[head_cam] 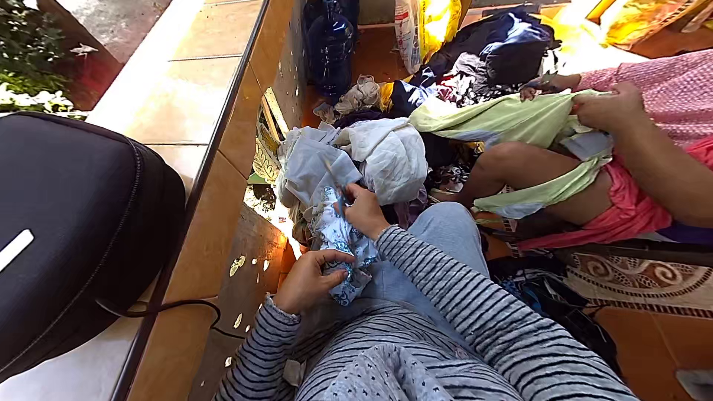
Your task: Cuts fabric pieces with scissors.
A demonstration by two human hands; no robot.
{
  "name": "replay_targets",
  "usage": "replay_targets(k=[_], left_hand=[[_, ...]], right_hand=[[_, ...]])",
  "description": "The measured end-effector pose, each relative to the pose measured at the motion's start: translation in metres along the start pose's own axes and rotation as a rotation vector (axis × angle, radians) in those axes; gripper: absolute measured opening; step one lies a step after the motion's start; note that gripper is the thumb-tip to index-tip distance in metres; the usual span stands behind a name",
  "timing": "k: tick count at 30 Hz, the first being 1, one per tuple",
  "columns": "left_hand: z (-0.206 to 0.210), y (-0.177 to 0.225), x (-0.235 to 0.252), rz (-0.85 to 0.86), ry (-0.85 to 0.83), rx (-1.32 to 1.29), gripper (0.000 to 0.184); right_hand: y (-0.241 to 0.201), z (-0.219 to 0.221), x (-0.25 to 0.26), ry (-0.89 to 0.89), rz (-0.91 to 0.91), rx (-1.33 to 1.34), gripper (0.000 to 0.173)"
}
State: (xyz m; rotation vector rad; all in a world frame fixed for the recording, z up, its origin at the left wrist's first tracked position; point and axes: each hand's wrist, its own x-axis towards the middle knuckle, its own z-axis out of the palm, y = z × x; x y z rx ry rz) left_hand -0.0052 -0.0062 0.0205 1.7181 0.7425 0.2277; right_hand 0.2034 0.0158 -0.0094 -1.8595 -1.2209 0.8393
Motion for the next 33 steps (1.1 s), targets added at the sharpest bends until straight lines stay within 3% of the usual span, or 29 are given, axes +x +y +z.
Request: replay_targets(k=[5,7,9,11,14,18,20,23,25,29,33], left_hand=[[-0.026,0.001,-0.010,0.169,0.493,-0.195,0.029],[-0.027,0.000,-0.006,0.193,0.685,-0.253,0.029],[-0.023,-0.005,0.000,0.215,0.820,-0.290,0.032],[-0.016,-0.011,0.006,0.230,0.873,-0.341,0.035],[-0.010,-0.015,0.010,0.219,0.792,-0.382,0.042],[-0.009,-0.016,0.010,0.261,0.688,-0.328,0.059],[-0.010,-0.014,0.009,0.284,0.672,-0.312,0.063],[-0.010,-0.013,0.009,0.298,0.666,-0.334,0.065],[-0.009,-0.012,0.009,0.305,0.650,-0.367,0.066],[-0.007,-0.008,0.008,0.317,0.617,-0.416,0.069],[-0.004,-0.001,0.005,0.287,0.571,-0.413,0.073]], right_hand=[[0.025,-0.050,-0.010,0.492,-0.172,0.378,0.027],[0.039,-0.054,-0.019,0.594,-0.182,0.470,0.026],[0.059,-0.046,-0.033,0.597,-0.082,0.468,0.025],[0.079,-0.034,-0.047,0.492,0.115,0.380,0.027],[0.091,-0.019,-0.058,0.308,0.282,0.292,0.029],[0.074,-0.025,-0.078,0.172,-0.010,0.344,0.036],[0.063,-0.039,-0.093,-0.154,-0.130,0.435,0.038],[0.055,-0.052,-0.110,-0.718,-0.100,0.508,0.060],[0.056,-0.052,-0.118,-0.899,-0.045,0.523,0.059],[0.063,-0.050,-0.126,-0.962,0.025,0.499,0.051],[0.060,-0.045,-0.126,-0.948,0.039,0.559,0.055]])
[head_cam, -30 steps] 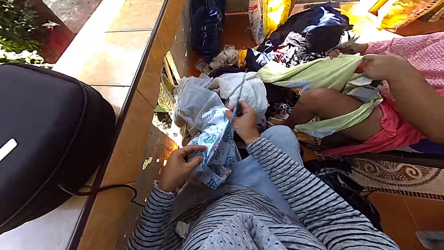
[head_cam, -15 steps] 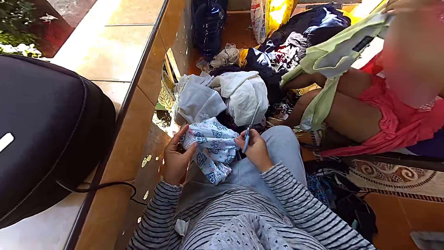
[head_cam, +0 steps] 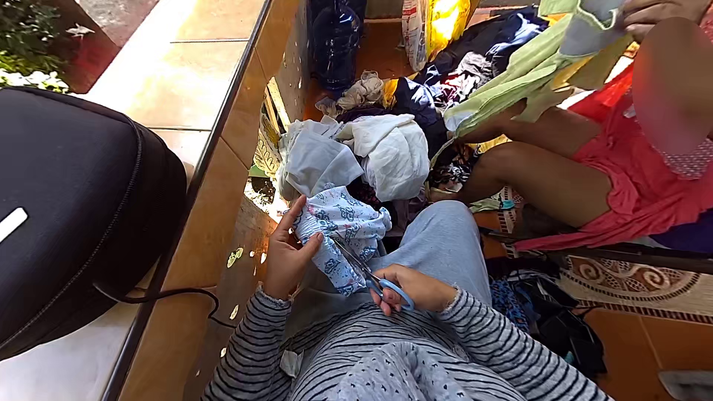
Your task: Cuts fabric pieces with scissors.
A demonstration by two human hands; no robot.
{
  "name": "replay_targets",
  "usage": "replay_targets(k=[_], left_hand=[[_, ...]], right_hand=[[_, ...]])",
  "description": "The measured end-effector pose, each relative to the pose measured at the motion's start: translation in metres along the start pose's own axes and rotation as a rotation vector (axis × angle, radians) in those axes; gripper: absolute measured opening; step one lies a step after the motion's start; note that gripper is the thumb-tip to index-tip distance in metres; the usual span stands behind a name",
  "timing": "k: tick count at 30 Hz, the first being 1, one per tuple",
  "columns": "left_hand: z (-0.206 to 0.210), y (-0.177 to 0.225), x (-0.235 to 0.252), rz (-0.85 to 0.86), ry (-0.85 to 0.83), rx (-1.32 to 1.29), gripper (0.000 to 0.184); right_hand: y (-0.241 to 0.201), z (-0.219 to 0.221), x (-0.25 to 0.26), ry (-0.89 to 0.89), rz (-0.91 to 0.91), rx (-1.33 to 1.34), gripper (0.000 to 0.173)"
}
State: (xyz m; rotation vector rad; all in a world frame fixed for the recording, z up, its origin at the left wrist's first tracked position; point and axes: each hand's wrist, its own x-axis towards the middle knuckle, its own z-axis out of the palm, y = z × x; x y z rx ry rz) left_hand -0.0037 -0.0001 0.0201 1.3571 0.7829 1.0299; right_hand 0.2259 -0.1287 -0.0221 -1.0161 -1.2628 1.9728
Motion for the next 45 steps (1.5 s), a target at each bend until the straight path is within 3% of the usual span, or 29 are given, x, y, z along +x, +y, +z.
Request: replay_targets(k=[10,16,22,28,34,38,41,45], left_hand=[[0.012,0.010,-0.007,0.026,-0.114,-0.019,0.080],[0.011,0.009,-0.007,0.037,-0.096,-0.014,0.082],[0.015,0.007,-0.010,0.067,-0.138,0.015,0.082],[0.014,0.008,-0.010,0.070,-0.137,0.009,0.083],[0.017,0.006,-0.012,0.072,-0.206,0.001,0.091],[0.017,0.008,-0.011,0.064,-0.214,0.019,0.095],[0.017,0.009,-0.011,0.078,-0.162,0.019,0.082],[0.018,0.006,-0.008,0.113,0.025,0.029,0.040]], right_hand=[[-0.016,0.017,0.027,0.078,-0.139,0.089,0.058],[-0.011,0.028,0.027,0.182,-0.178,0.179,0.038],[-0.010,0.030,0.030,0.158,-0.203,0.229,0.054],[-0.005,0.036,0.031,0.233,-0.254,0.246,0.038],[-0.010,0.032,0.032,0.216,-0.261,0.292,0.048],[-0.011,0.034,0.031,0.262,-0.268,0.256,0.039],[-0.007,0.036,0.030,0.305,-0.265,0.221,0.035],[-0.002,0.038,0.030,0.281,-0.222,0.204,0.033]])
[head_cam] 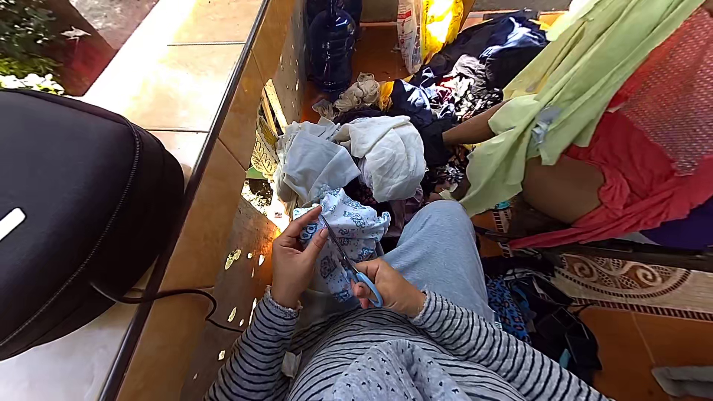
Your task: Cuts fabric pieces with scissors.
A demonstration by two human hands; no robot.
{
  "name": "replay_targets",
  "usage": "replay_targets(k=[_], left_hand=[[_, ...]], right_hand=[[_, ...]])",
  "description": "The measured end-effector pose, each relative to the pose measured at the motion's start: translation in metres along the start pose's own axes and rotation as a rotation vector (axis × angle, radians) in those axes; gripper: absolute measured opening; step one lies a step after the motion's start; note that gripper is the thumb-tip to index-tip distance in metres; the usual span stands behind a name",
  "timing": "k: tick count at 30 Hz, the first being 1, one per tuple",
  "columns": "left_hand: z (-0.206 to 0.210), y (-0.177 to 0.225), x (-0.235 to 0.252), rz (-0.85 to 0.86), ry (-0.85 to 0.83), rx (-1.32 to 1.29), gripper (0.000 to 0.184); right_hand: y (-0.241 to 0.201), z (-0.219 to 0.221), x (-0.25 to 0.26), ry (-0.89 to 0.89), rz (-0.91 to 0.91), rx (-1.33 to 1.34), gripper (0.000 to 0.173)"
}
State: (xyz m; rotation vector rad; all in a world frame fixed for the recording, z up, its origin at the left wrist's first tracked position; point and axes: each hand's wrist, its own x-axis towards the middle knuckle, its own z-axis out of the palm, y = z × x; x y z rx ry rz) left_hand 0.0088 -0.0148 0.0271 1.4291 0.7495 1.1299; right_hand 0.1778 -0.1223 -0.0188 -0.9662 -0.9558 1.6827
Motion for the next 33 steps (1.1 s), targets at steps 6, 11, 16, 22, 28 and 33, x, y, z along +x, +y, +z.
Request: replay_targets(k=[6,11,16,22,28,33], left_hand=[[0.003,-0.002,-0.003,-0.051,-0.070,-0.052,0.073],[0.006,-0.005,-0.005,-0.051,-0.081,-0.084,0.078],[0.006,-0.004,-0.006,-0.044,-0.103,-0.062,0.082],[0.007,-0.004,-0.006,-0.042,-0.111,-0.025,0.081],[0.002,-0.002,0.001,-0.170,0.127,-0.073,0.027],[-0.006,0.007,0.006,-0.370,0.099,-0.151,0.042]], right_hand=[[-0.008,0.002,0.004,-0.055,0.032,0.043,0.051],[-0.008,0.002,0.005,-0.027,0.014,0.064,0.049],[-0.006,0.006,0.001,0.042,0.026,0.066,0.033],[-0.012,0.003,0.004,0.017,0.044,0.099,0.043],[-0.007,0.009,-0.003,0.082,0.118,0.043,0.024],[-0.001,0.009,-0.005,0.049,0.163,0.091,0.030]])
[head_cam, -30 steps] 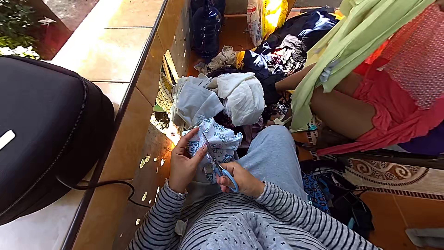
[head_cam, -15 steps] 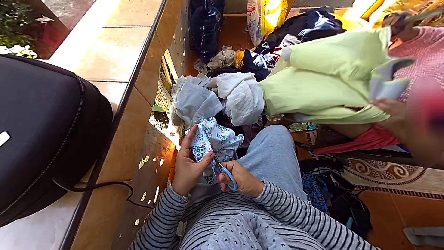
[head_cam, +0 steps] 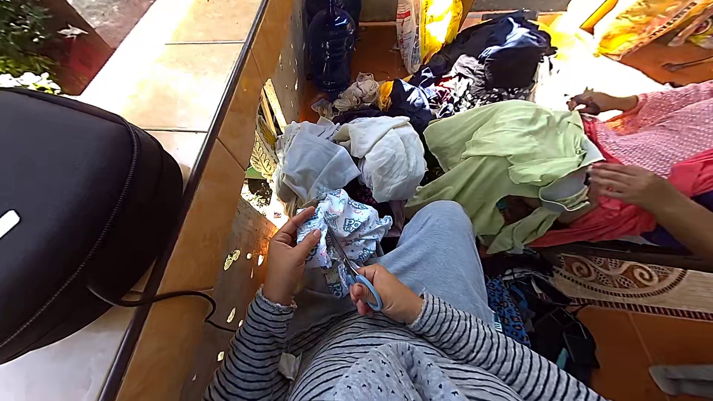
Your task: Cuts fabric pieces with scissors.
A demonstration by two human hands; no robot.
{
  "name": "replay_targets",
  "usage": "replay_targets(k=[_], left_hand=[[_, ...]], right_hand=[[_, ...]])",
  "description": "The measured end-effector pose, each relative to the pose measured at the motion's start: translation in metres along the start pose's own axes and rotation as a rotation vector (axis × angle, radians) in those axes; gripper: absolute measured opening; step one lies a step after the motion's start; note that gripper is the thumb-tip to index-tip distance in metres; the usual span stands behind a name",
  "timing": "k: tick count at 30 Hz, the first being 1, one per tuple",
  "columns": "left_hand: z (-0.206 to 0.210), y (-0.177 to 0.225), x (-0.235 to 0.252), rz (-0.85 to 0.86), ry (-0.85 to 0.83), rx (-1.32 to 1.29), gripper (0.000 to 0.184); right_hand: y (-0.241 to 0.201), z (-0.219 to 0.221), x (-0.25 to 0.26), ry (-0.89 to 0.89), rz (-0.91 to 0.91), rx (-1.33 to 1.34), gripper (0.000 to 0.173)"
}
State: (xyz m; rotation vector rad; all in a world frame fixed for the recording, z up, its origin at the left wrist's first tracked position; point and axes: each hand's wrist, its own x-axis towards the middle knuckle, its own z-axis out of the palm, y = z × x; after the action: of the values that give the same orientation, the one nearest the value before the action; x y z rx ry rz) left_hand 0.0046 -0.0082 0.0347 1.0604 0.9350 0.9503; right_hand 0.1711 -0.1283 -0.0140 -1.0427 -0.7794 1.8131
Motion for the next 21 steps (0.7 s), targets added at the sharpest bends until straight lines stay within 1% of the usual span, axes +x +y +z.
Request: replay_targets(k=[2,5,7,9,12,14,16,17,19,21], left_hand=[[-0.001,0.002,0.001,-0.002,0.037,-0.011,0.037],[-0.004,-0.002,0.003,0.133,0.113,0.008,0.020],[-0.004,-0.004,0.003,0.241,0.118,0.025,0.018],[-0.004,-0.006,0.001,0.295,0.074,0.064,0.023],[-0.003,-0.002,-0.003,0.221,-0.005,0.099,0.032],[-0.003,-0.001,-0.003,0.187,-0.008,0.088,0.038],[-0.002,0.000,-0.003,0.229,0.009,0.103,0.049],[-0.002,0.000,-0.004,0.273,0.004,0.128,0.057],[-0.001,0.002,-0.006,0.340,-0.034,0.157,0.071],[0.001,0.003,-0.008,0.373,-0.070,0.161,0.075]], right_hand=[[0.000,-0.001,0.001,-0.028,0.013,0.020,0.036],[-0.001,-0.001,0.002,-0.083,0.022,0.015,0.039],[-0.002,-0.002,0.003,-0.142,0.016,-0.002,0.042],[-0.003,-0.001,0.005,-0.175,0.001,0.002,0.045],[-0.003,-0.001,0.008,-0.191,-0.028,0.045,0.048],[-0.002,0.001,0.010,-0.178,-0.053,0.076,0.049],[-0.001,0.001,0.010,-0.182,-0.074,0.093,0.047],[-0.001,0.001,0.010,-0.197,-0.073,0.088,0.046],[-0.001,0.001,0.010,-0.235,-0.071,0.064,0.045],[-0.003,0.002,0.011,-0.246,-0.087,0.057,0.046]])
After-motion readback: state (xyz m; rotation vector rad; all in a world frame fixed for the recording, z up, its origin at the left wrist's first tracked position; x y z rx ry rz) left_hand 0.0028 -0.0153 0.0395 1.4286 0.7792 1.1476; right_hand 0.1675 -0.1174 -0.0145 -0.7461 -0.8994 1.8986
